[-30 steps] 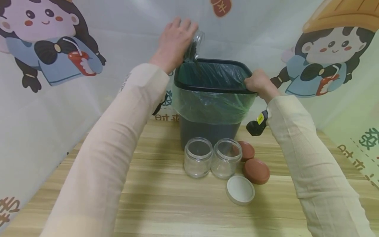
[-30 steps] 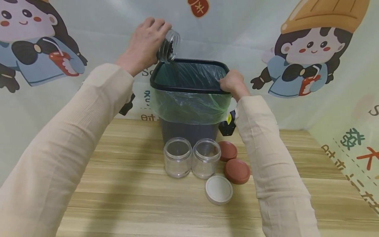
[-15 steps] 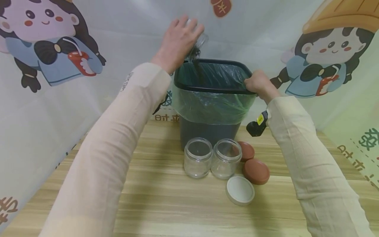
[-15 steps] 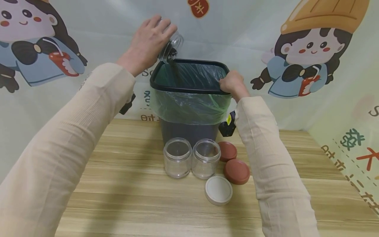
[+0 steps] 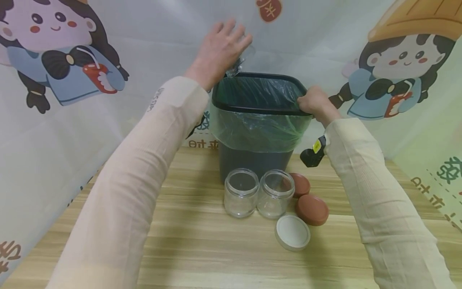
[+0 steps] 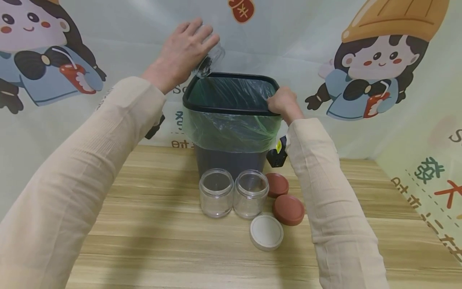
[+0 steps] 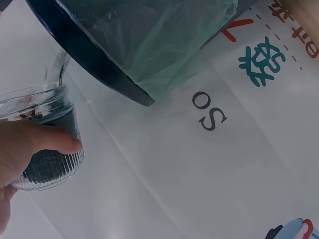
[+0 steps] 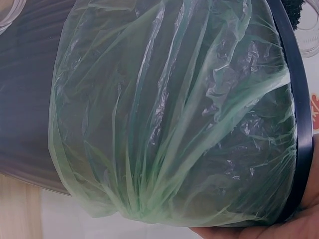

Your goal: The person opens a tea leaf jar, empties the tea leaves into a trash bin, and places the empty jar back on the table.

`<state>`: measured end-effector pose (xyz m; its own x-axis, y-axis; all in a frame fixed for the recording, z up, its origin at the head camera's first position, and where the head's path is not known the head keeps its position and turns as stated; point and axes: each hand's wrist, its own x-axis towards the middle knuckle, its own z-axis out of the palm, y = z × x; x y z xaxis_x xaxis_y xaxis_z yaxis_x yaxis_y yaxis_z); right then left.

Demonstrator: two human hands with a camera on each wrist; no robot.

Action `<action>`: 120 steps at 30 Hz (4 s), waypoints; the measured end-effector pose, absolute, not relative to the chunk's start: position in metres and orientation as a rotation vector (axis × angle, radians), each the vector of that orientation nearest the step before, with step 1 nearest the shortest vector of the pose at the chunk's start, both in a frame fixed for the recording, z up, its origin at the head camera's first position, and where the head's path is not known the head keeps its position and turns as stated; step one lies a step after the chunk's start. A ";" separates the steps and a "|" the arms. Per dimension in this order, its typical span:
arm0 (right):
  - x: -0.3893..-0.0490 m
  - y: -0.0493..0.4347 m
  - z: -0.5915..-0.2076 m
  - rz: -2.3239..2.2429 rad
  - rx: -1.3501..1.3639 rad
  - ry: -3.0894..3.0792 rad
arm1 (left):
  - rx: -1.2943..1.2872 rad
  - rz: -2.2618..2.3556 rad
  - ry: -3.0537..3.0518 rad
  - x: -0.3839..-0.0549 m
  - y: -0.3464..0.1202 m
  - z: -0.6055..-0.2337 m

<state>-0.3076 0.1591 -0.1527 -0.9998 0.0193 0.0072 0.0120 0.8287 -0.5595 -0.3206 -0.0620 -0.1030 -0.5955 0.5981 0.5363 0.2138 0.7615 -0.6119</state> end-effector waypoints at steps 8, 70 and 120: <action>-0.307 0.158 -0.153 0.914 -0.035 -2.996 | -0.627 0.726 -2.156 -0.321 -0.059 -0.103; -0.307 0.160 -0.151 0.871 -0.001 -3.013 | -0.817 1.440 -1.855 -0.318 -0.033 -0.093; -0.302 0.159 -0.153 0.914 0.005 -2.990 | -0.856 0.709 -2.251 -0.313 -0.055 -0.102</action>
<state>-0.3016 0.1593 -0.1530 -0.9999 0.0012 0.0152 -0.0075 0.8293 -0.5588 -0.3127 -0.0547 -0.1022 -0.5974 0.7193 0.3545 0.3862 0.6455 -0.6589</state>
